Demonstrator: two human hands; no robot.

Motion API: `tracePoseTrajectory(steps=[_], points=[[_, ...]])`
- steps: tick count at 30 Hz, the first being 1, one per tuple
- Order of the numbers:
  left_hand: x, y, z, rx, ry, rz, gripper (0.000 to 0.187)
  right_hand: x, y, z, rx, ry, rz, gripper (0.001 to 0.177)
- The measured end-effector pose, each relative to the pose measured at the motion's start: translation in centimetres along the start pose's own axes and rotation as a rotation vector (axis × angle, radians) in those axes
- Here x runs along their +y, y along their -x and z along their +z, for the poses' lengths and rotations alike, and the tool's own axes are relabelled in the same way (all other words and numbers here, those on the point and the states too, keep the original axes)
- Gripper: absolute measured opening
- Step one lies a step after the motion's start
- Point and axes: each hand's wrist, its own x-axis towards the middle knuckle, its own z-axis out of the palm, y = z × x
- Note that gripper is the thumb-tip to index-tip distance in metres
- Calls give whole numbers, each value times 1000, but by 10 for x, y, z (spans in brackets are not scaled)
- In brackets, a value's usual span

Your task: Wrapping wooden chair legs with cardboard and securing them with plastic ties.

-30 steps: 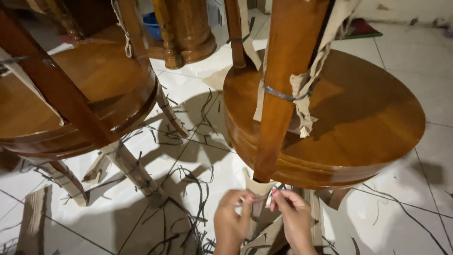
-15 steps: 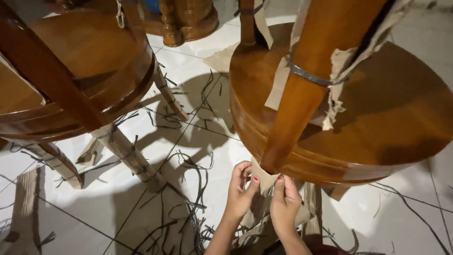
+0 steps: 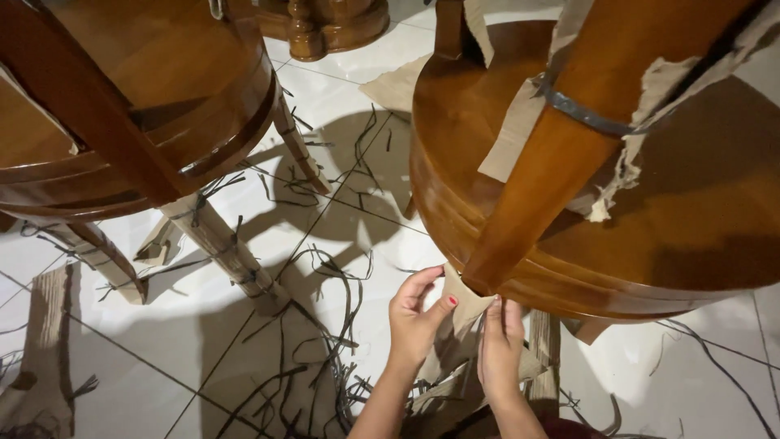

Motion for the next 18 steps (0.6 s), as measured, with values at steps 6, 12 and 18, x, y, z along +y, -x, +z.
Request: tracePoseTrajectory(steps=[6, 12, 18], points=[[46, 15, 29, 370, -355, 38, 15, -11, 30, 2, 59, 475, -681, 8], [38, 23, 26, 103, -513, 595, 13, -17, 25, -11, -157, 602, -1146, 28], [47, 22, 24, -107, -477, 758, 13, -28, 20, -10, -222, 725, -1376, 21]])
